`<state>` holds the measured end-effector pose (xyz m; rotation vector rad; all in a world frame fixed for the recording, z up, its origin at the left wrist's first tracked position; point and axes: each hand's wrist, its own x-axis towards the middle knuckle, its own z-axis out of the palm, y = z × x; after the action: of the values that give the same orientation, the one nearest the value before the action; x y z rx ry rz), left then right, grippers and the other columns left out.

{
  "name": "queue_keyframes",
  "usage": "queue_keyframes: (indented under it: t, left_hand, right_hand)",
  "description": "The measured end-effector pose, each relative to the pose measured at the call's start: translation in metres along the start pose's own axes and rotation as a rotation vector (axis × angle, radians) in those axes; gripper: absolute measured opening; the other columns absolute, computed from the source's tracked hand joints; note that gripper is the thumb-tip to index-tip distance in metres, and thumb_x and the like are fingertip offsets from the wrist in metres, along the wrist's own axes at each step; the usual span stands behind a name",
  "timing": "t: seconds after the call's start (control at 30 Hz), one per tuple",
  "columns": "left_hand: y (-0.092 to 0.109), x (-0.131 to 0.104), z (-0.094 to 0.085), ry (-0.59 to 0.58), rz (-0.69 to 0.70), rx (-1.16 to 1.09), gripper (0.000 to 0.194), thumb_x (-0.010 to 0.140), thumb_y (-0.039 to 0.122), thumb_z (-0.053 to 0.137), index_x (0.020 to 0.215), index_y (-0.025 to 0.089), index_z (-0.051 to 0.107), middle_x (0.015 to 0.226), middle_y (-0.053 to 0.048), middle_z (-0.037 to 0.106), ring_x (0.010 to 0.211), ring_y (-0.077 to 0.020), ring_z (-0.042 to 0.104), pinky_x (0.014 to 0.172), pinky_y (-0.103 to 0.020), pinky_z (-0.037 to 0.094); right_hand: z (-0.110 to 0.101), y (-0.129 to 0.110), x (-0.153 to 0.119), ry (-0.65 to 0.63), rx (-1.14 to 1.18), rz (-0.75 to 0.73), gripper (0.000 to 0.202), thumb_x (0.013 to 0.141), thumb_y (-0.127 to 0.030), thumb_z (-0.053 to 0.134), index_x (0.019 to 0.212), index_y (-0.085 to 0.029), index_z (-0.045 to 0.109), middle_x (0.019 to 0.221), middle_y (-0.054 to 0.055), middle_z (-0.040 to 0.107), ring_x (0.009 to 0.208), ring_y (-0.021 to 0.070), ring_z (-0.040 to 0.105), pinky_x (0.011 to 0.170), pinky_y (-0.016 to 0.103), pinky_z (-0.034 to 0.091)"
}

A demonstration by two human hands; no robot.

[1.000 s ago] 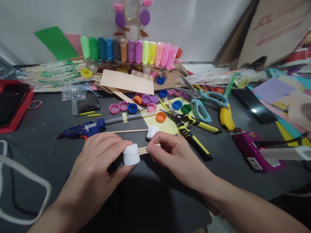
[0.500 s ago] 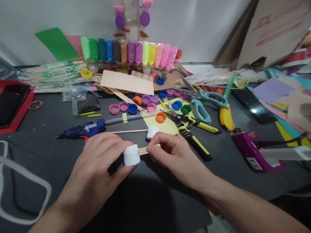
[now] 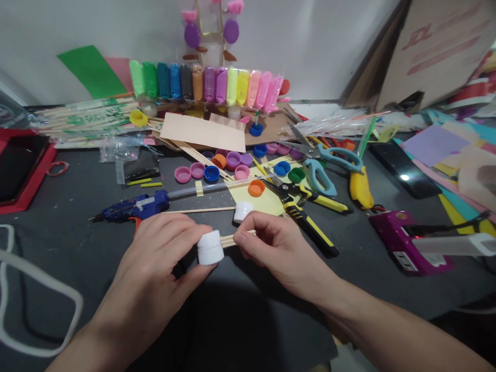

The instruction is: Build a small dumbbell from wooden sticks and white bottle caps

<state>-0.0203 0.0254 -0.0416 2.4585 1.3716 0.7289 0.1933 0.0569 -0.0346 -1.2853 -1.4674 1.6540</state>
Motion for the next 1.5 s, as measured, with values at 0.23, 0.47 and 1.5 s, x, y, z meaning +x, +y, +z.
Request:
queue_keyframes:
  t: [0.23,0.47,1.5]
  left_hand:
    - [0.0002,0.0001,0.0008,-0.001,-0.007,-0.005,0.025,0.094,0.033,0.062,0.115,0.021,0.058,0.107,-0.005,0.069,0.107,-0.0241,0.057,0.095,-0.039,0.040]
    - [-0.0007,-0.0001,0.0010,0.000,0.002,0.006,0.025,0.094,0.034,0.063,0.115,0.021,0.058,0.107,-0.005,0.069,0.107,-0.0231,0.057,0.095,-0.038,0.040]
    - [-0.0002,-0.0005,0.0000,-0.003,-0.005,-0.003,0.024,0.094,0.033,0.062,0.115,0.022,0.057,0.107,-0.006,0.070,0.106,-0.0255,0.059,0.093,-0.041,0.042]
  right_hand:
    - [-0.0001,-0.0005,-0.0010,0.000,-0.004,0.006,0.018,0.087,-0.028,0.061,0.072,-0.018,0.060,0.059,-0.006,0.052,0.052,0.0087,0.042,0.048,0.024,0.030]
    - [-0.0002,0.0000,0.0001,-0.001,-0.009,-0.005,0.019,0.088,-0.028,0.061,0.072,-0.018,0.060,0.059,-0.006,0.052,0.053,0.0087,0.041,0.049,0.024,0.030]
    - [0.0003,-0.0028,-0.0003,0.000,-0.008,0.016,0.018,0.086,-0.028,0.064,0.072,-0.018,0.060,0.059,-0.005,0.052,0.052,0.0088,0.041,0.049,0.024,0.030]
